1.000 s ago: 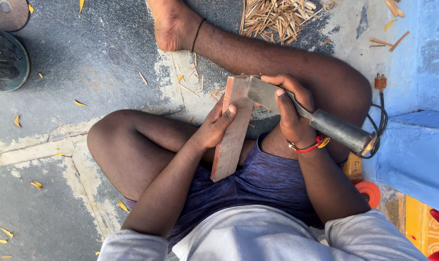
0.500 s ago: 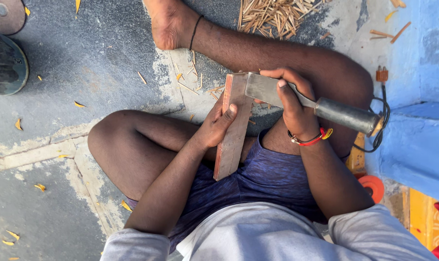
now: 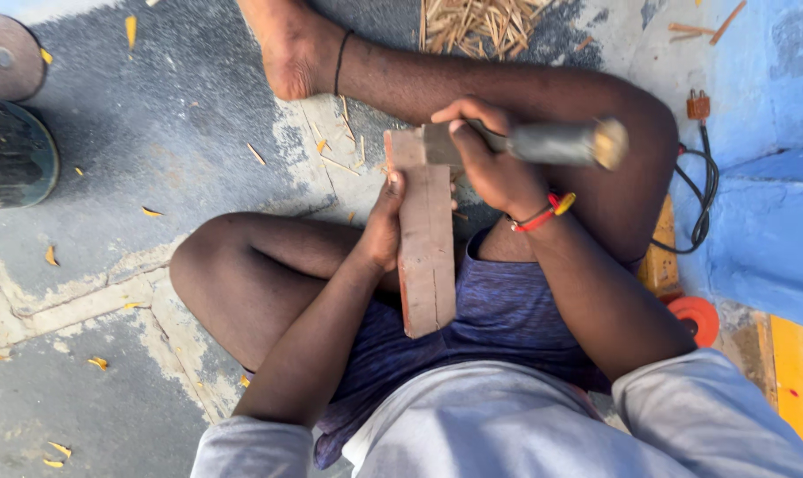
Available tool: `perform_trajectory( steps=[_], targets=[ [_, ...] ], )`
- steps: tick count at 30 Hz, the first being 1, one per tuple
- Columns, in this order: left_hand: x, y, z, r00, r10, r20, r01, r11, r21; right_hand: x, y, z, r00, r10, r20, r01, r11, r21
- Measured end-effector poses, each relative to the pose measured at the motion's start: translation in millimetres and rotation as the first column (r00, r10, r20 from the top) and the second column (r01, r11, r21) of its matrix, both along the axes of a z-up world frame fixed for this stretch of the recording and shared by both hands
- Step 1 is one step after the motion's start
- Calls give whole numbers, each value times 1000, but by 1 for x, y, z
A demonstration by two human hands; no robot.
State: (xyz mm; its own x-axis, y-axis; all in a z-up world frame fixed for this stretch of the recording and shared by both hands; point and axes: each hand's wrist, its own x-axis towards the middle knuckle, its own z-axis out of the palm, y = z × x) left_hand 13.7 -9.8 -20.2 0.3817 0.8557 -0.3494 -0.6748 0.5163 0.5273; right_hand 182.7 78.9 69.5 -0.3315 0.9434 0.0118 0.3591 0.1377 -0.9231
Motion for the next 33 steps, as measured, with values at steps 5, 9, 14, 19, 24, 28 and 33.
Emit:
perform_trajectory(
  steps=[5, 9, 14, 19, 24, 28, 33],
  targets=[
    [0, 11, 4, 996, 47, 78, -45, 998, -32, -15, 25, -29, 999, -24, -22, 13, 920, -393],
    [-4, 16, 8, 995, 80, -60, -91, 972, -218, -26, 36, -46, 998, -22, 64, 50, 876, -479],
    [-3, 15, -2, 976, 115, -185, -160, 954, -253, -28, 39, -64, 997, 0, 79, 41, 858, -513],
    [0, 15, -12, 959, 155, -238, -192, 971, -141, -15, 40, -64, 996, 84, 1, -74, 882, -465],
    [3, 15, -6, 946, 122, -299, -159, 982, -102, -5, 33, -48, 994, 104, -45, -113, 892, -438],
    [-1, 17, 0, 956, 72, -286, -127, 976, -177, -5, 31, -39, 995, 85, -50, -99, 879, -466],
    [0, 17, 0, 951, 118, -284, -145, 986, -77, -13, 32, -25, 994, 107, -14, -103, 902, -420]
  ],
)
